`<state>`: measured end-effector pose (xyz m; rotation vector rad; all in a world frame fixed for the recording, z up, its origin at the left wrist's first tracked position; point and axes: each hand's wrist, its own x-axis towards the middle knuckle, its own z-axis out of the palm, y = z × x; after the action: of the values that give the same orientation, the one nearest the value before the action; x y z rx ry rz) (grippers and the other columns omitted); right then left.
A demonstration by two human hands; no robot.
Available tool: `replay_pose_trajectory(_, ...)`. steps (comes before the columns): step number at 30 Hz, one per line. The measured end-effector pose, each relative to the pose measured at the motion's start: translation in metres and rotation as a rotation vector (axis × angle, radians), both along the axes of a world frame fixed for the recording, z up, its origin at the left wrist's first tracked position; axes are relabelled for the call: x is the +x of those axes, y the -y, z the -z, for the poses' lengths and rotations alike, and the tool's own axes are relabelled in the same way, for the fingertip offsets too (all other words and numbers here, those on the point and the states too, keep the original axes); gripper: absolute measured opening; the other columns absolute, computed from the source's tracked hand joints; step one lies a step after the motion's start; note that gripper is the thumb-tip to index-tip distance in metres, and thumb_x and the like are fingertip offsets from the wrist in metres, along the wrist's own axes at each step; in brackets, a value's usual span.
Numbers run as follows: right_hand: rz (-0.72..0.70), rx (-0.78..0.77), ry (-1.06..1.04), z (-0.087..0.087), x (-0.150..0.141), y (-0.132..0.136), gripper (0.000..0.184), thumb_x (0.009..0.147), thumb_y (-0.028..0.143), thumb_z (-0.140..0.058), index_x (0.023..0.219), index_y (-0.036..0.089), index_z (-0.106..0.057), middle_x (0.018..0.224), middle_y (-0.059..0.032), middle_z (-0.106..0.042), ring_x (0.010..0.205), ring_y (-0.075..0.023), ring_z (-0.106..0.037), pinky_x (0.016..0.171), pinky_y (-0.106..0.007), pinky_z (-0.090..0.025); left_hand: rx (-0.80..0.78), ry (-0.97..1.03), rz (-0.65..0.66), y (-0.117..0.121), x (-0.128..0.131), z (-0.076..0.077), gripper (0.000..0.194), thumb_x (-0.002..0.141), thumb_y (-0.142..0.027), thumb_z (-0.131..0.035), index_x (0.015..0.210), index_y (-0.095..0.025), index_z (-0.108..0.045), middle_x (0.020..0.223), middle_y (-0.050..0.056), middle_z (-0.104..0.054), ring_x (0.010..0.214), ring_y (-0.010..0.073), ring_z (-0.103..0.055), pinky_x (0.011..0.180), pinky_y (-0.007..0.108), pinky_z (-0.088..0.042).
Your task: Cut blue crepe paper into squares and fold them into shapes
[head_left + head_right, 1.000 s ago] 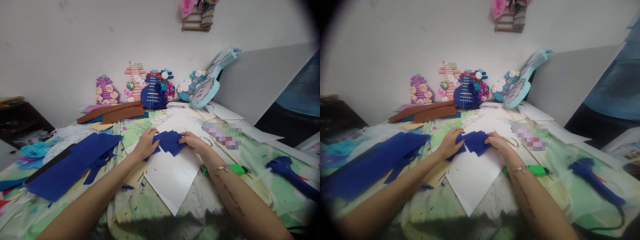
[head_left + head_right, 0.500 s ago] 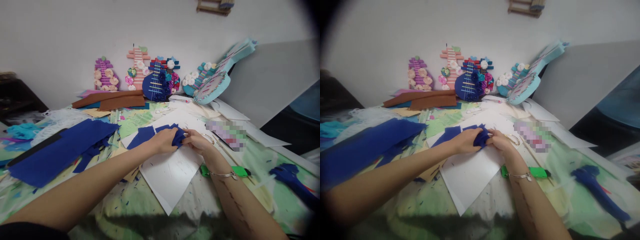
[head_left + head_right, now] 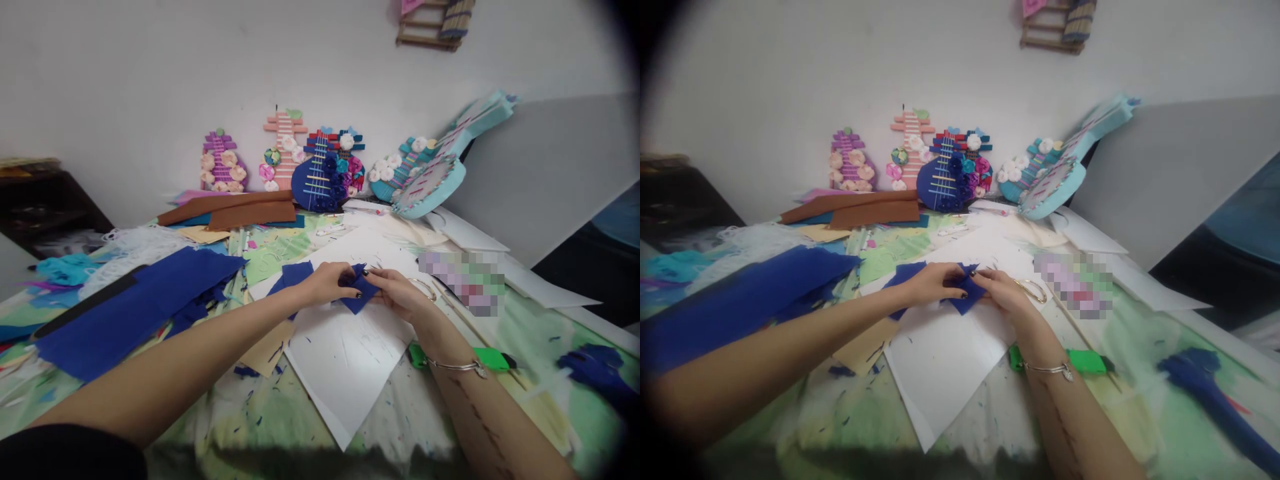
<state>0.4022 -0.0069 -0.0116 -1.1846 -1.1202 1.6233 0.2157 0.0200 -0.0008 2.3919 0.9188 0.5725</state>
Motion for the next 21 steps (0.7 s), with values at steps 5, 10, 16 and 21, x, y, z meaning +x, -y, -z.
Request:
replay_pose_trajectory(5,0.016,-0.007,0.012,-0.002,-0.002,0.001,0.018,0.081,0.019,-0.064,0.097,0.012,-0.066,0.081,-0.0085,-0.073,0.068,-0.0154,-0.068,0.068,-0.025,-0.058,-0.11,0.077,0.058,-0.004,-0.005,0.004,0.025,0.09,-0.03,-0.057,0.108,-0.014,-0.058,0.105,0.007,-0.063,0.09,0.0184,-0.062,0.079,0.038,-0.053)
replay_pose_trajectory(10,0.031,-0.019,0.031,-0.007,-0.005,0.003,0.016,0.082,0.021,-0.064,0.094,0.011,-0.067,0.08,-0.0087,-0.073,0.069,-0.0158,-0.069,0.068,-0.024,-0.057,-0.169,0.098,0.036,-0.011,-0.005,0.006,0.025,0.09,-0.032,-0.056,0.107,-0.013,-0.059,0.104,0.006,-0.063,0.089,0.0183,-0.062,0.078,0.038,-0.053)
replay_pose_trajectory(16,0.043,-0.023,0.054,-0.009,-0.007,0.004,0.014,0.083,0.018,-0.061,0.095,0.011,-0.066,0.079,-0.0078,-0.072,0.068,-0.0151,-0.068,0.068,-0.025,-0.057,-0.176,0.066,-0.074,-0.014,0.003,0.005,0.029,0.091,-0.035,-0.054,0.108,-0.013,-0.058,0.104,0.006,-0.062,0.088,0.0192,-0.062,0.075,0.037,-0.054)
replay_pose_trajectory(21,0.045,-0.014,0.084,-0.01,-0.008,0.005,0.015,0.083,0.018,-0.059,0.095,0.011,-0.065,0.077,-0.0066,-0.071,0.065,-0.014,-0.066,0.066,-0.025,-0.055,-0.099,0.002,-0.124,-0.009,0.009,0.0,0.028,0.089,-0.034,-0.056,0.109,-0.013,-0.059,0.108,0.006,-0.061,0.091,0.0203,-0.061,0.077,0.037,-0.053)
